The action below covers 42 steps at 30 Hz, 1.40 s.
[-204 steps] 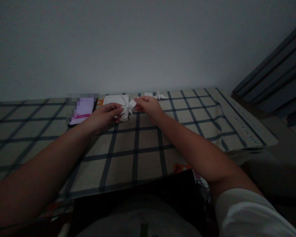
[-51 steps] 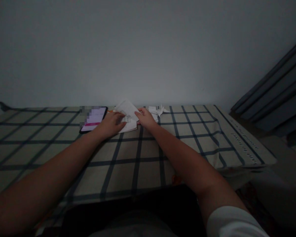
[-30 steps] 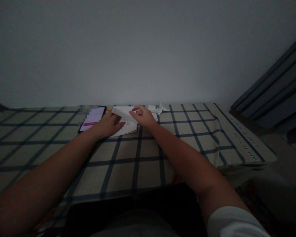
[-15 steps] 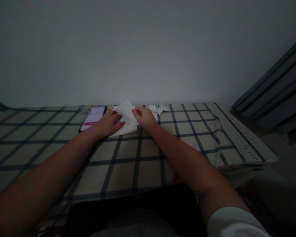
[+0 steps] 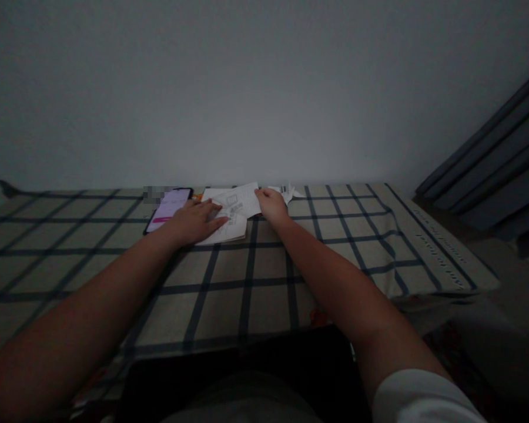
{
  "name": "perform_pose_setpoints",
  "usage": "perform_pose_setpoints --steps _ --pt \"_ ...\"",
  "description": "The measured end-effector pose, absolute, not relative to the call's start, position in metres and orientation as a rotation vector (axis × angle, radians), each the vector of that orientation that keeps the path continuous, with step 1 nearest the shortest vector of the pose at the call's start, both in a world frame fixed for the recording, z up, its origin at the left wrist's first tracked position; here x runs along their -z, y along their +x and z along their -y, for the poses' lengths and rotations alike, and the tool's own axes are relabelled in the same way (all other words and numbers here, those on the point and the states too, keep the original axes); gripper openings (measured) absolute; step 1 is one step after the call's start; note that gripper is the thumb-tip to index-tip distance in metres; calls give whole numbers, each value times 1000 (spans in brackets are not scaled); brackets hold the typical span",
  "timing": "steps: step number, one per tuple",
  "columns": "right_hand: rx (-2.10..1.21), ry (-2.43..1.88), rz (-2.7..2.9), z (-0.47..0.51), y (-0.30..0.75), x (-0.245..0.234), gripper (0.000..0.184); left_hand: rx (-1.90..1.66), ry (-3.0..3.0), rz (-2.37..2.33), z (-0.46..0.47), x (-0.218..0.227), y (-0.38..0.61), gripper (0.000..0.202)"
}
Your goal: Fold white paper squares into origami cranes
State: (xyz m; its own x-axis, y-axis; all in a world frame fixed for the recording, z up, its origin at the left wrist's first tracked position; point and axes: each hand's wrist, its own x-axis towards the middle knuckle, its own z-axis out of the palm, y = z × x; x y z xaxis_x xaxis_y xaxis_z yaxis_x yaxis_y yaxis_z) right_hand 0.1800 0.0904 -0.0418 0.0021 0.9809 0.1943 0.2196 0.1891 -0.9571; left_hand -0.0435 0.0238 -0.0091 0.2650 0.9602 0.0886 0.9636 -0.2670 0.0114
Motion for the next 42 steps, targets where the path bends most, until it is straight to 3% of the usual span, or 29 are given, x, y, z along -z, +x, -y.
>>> perform_pose_setpoints --steps 12,19,26,42 --pt "-984 -1238 1360 -92 178 45 29 43 -2401 1982 -19 6 -38 78" --pt "-965 -1238 1324 -93 177 46 26 133 -2316 1933 -12 9 -28 70" --pt "-762 -1226 1408 -90 174 47 38 161 -2294 1929 -12 13 -26 74" --pt "-544 -1143 1399 -71 170 36 29 153 -2299 1958 -18 16 -33 80"
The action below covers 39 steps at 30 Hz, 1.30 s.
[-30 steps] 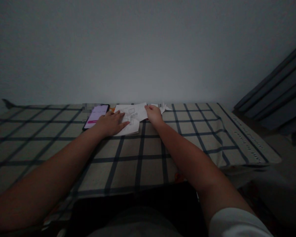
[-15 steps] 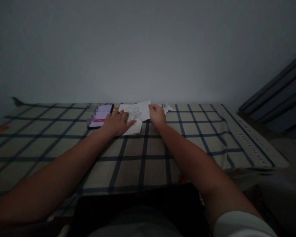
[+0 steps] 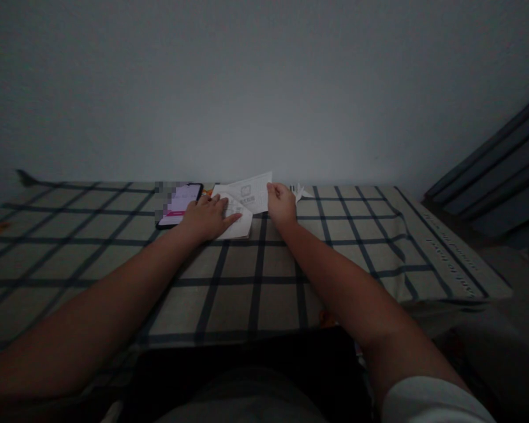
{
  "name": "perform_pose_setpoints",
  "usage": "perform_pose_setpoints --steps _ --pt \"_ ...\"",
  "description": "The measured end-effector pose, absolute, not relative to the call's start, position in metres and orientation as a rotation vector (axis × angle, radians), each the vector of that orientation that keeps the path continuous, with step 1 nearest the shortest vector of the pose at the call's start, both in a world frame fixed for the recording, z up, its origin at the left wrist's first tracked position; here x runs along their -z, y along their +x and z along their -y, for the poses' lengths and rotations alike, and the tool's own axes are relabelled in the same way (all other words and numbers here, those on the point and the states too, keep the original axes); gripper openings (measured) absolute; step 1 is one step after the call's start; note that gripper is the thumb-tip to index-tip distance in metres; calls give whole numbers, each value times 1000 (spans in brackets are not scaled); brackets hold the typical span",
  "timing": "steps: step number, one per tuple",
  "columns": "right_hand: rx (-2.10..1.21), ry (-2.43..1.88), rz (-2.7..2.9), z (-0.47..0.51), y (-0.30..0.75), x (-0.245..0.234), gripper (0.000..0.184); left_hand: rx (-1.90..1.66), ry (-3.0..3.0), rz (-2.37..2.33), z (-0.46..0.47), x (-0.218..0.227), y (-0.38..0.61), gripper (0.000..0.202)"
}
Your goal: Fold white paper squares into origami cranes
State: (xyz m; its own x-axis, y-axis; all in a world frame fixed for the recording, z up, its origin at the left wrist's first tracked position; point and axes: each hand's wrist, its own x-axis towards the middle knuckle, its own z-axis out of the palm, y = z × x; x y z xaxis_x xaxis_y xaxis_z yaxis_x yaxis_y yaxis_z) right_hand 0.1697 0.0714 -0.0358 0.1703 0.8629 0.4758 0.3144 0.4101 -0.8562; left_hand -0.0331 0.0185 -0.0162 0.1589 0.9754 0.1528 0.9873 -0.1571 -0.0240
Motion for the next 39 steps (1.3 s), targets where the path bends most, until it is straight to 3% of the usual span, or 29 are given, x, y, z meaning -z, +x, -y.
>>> perform_pose_setpoints --steps 8,15,20,34,39 --pt "-464 -1038 1235 -86 184 42 47 107 -2153 2022 -19 16 -39 76" --pt "-315 -912 1459 -68 176 32 42 203 -2195 1989 -20 21 -46 71" --pt "-207 -875 1597 -61 171 28 37 373 -2382 1681 -18 18 -36 56" --pt "-168 -835 1652 -54 170 25 32 356 -2625 1726 -18 27 -28 71" --pt "-317 -853 1413 -63 169 27 40 315 -2602 1762 -19 29 -29 70"
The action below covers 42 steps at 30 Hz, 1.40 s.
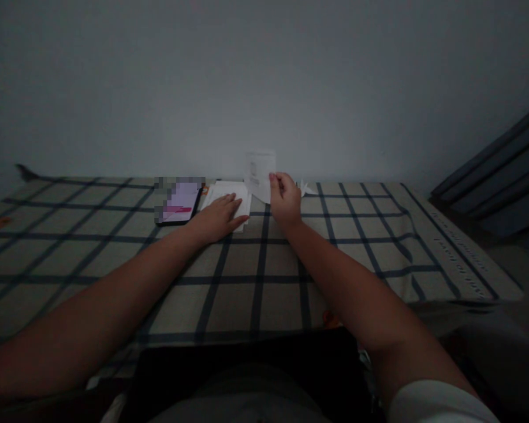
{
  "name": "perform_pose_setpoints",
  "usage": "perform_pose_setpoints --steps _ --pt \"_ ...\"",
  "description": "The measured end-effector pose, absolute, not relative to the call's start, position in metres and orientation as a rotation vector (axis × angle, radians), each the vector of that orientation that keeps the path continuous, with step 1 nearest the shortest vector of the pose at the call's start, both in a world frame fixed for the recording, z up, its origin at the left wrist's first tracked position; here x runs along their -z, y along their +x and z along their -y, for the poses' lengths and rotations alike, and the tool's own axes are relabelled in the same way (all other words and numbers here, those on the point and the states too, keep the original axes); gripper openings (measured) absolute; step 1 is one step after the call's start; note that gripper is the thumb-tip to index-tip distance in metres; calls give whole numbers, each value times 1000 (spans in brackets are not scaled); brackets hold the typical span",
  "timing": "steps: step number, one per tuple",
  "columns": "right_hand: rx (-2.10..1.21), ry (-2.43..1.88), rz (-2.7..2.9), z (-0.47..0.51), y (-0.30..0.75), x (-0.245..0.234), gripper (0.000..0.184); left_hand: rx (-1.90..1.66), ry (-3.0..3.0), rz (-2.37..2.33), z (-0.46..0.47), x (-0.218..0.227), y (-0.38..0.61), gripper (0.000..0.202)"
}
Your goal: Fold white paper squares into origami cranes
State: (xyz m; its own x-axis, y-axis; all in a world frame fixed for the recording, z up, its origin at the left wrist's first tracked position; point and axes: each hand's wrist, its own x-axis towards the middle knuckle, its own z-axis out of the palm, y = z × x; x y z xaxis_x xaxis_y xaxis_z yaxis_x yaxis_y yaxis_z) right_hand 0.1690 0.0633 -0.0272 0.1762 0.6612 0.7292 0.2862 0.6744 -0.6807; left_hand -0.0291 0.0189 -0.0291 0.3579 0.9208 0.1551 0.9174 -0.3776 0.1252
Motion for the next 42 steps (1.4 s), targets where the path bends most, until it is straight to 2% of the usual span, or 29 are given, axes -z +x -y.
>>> perform_pose_setpoints --steps 7,14,17,20,23,26,30,32,35,42 --pt "-403 -831 1135 -75 174 32 40 -266 2584 -1730 -17 25 -28 71" --pt "-260 -857 1090 -75 179 25 41 -266 2555 -1789 -17 24 -27 70" --pt "-339 -840 1204 -74 184 19 46 -315 2559 -1781 -19 28 -29 71" --pt "-325 -848 1241 -63 183 14 44 -355 2529 -1750 -21 32 -30 70" --pt "-204 -829 1376 -46 176 10 39 -509 2413 -1687 -21 29 -31 73" --pt "-82 -729 1612 -33 169 8 31 -841 2203 -1599 -20 20 -31 75" --pt "-3 -572 1863 -24 165 7 25 -1152 1897 -1218 -26 15 -28 71" --pt "19 -534 1976 -23 166 8 28 -1177 1662 -1007 -31 17 -25 72" --pt "32 -532 2183 -24 168 10 35 -1155 1355 -954 -34 17 -20 79" --pt "95 -647 2230 -27 169 14 36 -1238 1264 -916 -19 -4 -22 89"
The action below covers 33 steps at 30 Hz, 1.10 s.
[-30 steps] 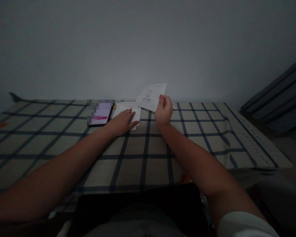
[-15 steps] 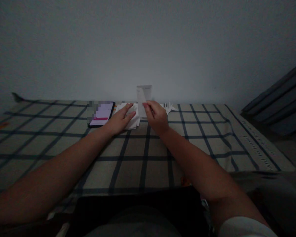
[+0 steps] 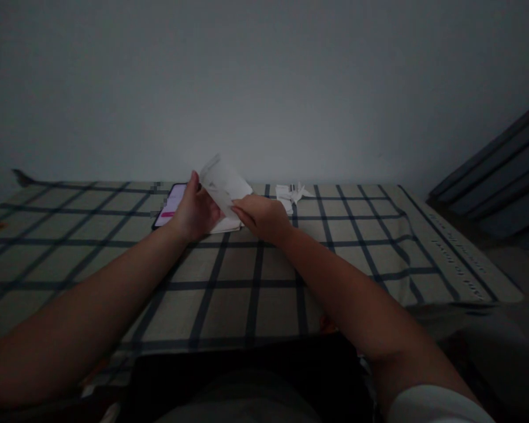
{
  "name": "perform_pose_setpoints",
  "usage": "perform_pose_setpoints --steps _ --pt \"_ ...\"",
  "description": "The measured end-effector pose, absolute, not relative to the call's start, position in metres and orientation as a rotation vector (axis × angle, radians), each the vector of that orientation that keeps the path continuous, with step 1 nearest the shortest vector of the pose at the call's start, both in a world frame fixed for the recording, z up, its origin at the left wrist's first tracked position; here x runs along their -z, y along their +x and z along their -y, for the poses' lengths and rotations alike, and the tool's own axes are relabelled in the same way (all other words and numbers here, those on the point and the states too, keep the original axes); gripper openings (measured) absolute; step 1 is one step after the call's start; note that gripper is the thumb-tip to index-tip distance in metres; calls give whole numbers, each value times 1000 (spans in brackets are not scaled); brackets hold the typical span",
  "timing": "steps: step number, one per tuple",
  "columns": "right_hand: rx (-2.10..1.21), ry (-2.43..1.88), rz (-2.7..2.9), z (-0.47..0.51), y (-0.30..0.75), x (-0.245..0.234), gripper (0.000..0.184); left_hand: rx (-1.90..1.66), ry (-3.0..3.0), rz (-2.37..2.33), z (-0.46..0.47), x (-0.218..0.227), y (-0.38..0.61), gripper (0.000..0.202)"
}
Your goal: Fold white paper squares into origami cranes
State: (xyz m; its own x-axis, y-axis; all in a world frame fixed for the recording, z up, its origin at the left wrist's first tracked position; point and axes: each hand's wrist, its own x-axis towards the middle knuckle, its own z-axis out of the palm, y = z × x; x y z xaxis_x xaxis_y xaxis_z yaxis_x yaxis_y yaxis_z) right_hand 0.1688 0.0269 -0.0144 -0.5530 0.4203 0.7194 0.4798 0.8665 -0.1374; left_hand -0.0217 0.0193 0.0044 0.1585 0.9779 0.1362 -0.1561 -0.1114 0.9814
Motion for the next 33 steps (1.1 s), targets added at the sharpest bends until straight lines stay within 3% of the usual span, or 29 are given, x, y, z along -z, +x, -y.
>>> perform_pose_setpoints --steps 10,12,18,24,29,33 --pt "90 -771 1847 -37 170 14 22 -1108 1423 -1012 -21 -4 -23 80" --pt "94 -771 1780 -38 170 12 18 -1089 1367 -1067 -25 2 -24 69" --pt "181 -761 1882 -32 171 5 14 -1119 1042 -1047 -31 9 -27 65" --pt "149 -891 2115 -31 165 10 15 -1139 1099 -792 -23 -4 -26 89" --pt "64 -920 2270 -35 168 14 14 -1242 1003 -974 -27 7 -21 44" --pt "6 -948 2376 -34 168 17 19 -1262 944 -1024 -25 11 -19 46"
